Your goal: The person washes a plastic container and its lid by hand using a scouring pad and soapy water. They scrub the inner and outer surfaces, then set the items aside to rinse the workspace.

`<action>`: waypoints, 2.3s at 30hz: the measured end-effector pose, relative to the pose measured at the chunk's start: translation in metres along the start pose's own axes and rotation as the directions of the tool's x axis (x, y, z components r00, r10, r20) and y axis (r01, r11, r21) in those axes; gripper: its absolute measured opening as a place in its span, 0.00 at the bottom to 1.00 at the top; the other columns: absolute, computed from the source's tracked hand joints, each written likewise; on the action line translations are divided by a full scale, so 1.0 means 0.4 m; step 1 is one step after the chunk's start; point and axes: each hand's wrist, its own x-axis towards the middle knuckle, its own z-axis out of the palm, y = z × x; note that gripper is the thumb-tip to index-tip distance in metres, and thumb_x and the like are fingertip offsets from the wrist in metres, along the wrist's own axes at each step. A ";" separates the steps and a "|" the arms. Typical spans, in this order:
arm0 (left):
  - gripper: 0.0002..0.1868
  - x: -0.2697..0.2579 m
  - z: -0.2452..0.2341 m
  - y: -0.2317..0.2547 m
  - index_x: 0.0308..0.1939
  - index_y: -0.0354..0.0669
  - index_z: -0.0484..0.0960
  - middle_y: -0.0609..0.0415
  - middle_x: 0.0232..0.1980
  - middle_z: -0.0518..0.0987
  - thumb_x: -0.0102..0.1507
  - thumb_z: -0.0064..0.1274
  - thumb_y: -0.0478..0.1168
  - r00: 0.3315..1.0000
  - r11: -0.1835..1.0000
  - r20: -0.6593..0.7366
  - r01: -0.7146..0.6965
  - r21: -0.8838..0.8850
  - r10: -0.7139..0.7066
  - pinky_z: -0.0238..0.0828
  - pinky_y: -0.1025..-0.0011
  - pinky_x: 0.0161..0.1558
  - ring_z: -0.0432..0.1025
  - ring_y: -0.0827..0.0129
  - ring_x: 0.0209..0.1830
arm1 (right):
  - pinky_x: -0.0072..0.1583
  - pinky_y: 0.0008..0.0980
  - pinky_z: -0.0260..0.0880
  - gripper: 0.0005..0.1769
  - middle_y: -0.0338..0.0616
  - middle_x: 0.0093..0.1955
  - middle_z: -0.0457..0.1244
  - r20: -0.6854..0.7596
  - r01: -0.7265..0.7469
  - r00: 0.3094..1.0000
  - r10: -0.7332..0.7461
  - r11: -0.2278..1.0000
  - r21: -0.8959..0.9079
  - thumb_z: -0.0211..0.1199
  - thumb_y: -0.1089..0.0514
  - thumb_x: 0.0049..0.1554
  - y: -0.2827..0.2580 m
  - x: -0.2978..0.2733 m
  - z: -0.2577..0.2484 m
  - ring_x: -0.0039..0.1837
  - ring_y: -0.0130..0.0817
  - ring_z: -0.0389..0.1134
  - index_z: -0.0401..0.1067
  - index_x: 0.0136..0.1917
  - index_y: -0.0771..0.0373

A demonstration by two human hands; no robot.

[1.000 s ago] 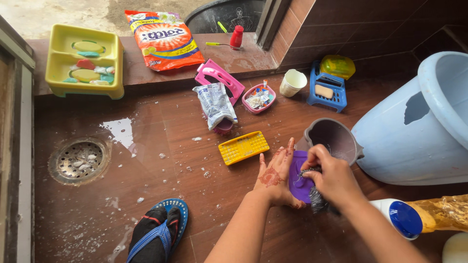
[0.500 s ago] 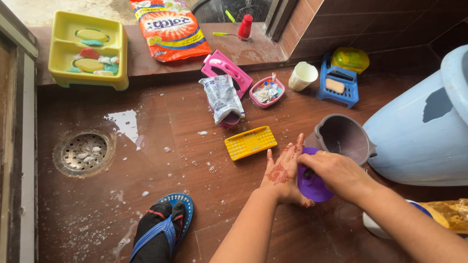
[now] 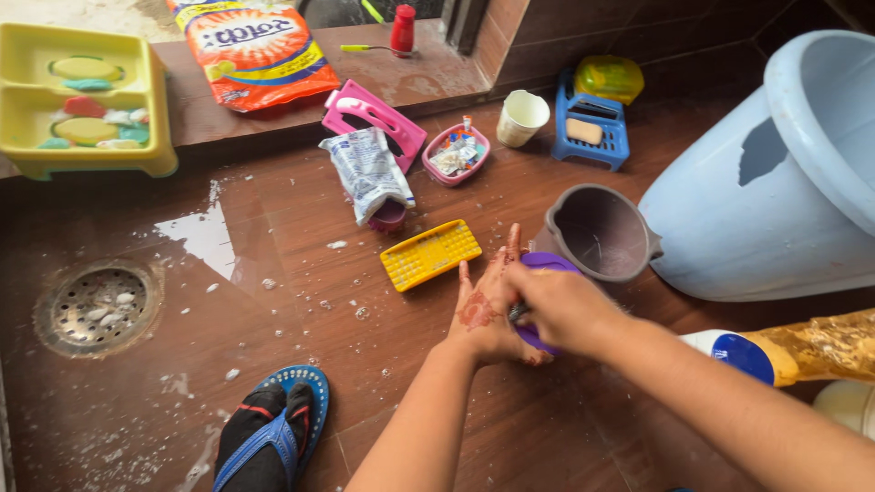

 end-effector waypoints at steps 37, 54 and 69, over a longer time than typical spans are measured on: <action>0.92 -0.001 -0.002 0.014 0.81 0.51 0.29 0.52 0.82 0.57 0.28 0.81 0.56 1.000 0.999 -0.001 0.031 -0.031 -0.031 0.22 0.37 0.75 0.52 0.59 0.82 | 0.47 0.49 0.70 0.30 0.53 0.38 0.68 0.091 -0.182 0.981 0.174 0.978 0.100 0.71 0.64 0.40 0.002 0.031 -0.031 0.47 0.56 0.71 0.58 0.52 0.63; 0.94 -0.013 0.013 0.037 0.83 0.56 0.21 0.52 0.80 0.60 0.28 0.79 0.55 0.993 0.992 0.079 0.099 -0.080 -0.093 0.20 0.41 0.77 0.54 0.57 0.81 | 0.45 0.48 0.71 0.30 0.52 0.37 0.66 -0.235 -0.067 0.971 0.030 0.986 -0.153 0.73 0.61 0.40 0.129 0.087 -0.079 0.45 0.53 0.71 0.63 0.54 0.63; 0.84 -0.008 0.033 0.019 0.83 0.50 0.37 0.58 0.81 0.57 0.32 0.76 0.57 0.997 0.998 0.056 0.059 -0.036 -0.057 0.21 0.35 0.77 0.54 0.62 0.81 | 0.46 0.51 0.70 0.35 0.55 0.37 0.67 -0.198 -0.214 0.956 0.217 0.976 0.039 0.65 0.70 0.40 -0.046 -0.025 -0.007 0.44 0.56 0.71 0.62 0.61 0.65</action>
